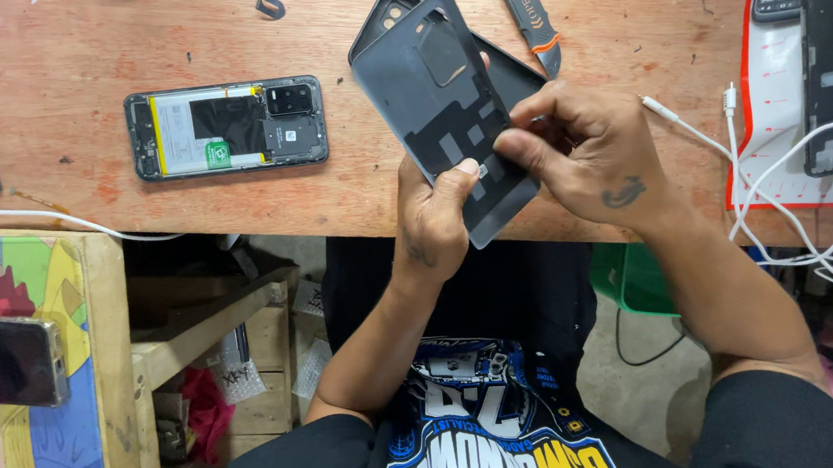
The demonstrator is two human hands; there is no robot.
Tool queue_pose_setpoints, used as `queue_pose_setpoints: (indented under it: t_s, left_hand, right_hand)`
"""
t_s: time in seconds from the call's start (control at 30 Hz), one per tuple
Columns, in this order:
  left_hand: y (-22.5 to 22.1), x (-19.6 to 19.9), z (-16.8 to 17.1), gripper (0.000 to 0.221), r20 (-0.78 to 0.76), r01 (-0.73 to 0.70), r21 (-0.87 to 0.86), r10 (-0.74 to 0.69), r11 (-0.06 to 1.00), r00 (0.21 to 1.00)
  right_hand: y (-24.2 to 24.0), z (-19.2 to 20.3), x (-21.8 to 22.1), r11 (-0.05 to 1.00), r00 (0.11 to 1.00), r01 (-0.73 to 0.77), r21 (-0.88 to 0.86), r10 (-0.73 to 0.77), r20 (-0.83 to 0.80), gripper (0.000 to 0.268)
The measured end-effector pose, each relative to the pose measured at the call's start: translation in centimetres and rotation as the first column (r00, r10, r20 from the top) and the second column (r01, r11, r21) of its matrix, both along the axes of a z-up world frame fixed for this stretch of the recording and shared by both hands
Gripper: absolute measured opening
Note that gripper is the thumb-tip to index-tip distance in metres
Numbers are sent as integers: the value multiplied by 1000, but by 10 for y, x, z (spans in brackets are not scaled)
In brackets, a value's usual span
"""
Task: The person removes a metal shielding plate from a smartphone back cover and places it in a plastic container. Then, using a small metal tool, the person pries and lifts the battery from the phone chassis.
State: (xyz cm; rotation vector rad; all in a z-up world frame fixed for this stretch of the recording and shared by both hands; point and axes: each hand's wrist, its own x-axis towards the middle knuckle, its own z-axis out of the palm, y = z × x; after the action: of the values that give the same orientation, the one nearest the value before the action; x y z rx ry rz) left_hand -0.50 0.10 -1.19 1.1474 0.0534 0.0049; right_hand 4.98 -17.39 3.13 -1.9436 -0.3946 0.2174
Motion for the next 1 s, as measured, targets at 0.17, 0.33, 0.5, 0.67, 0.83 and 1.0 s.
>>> queue_pose_setpoints:
  t_s: [0.17,0.33,0.5,0.67,0.83,1.0]
  left_hand:
    - [-15,0,8,24,-37,-20,58,22,998,999]
    - [-18,2,14,24,-17,-6,133,8,991,1000]
    - [-17,0,18,26,7,-2,130,1,992,1000]
    - [-19,0,17,28,-104,0,104,11,995,994]
    - [-18,0,16,25,2,-72,182,72,981,997]
    - [-12,3,19,27,-28,-71,176,77,982,997]
  right_hand:
    - [1,-7,-1,971,949,89,-223,-15,314,12]
    - [-4,-6,0,977,950,107,-184,-46,307,16]
    - [-5,0,2,985,986,126,-116,-112,121,17]
    - [-4,-2,1,989,994,67,-129,-54,99,10]
    - [-10,-4,3,993,995,20,-113,-9,98,13]
    - [-10,-1,1,998,994,15,60,-8,-106,8]
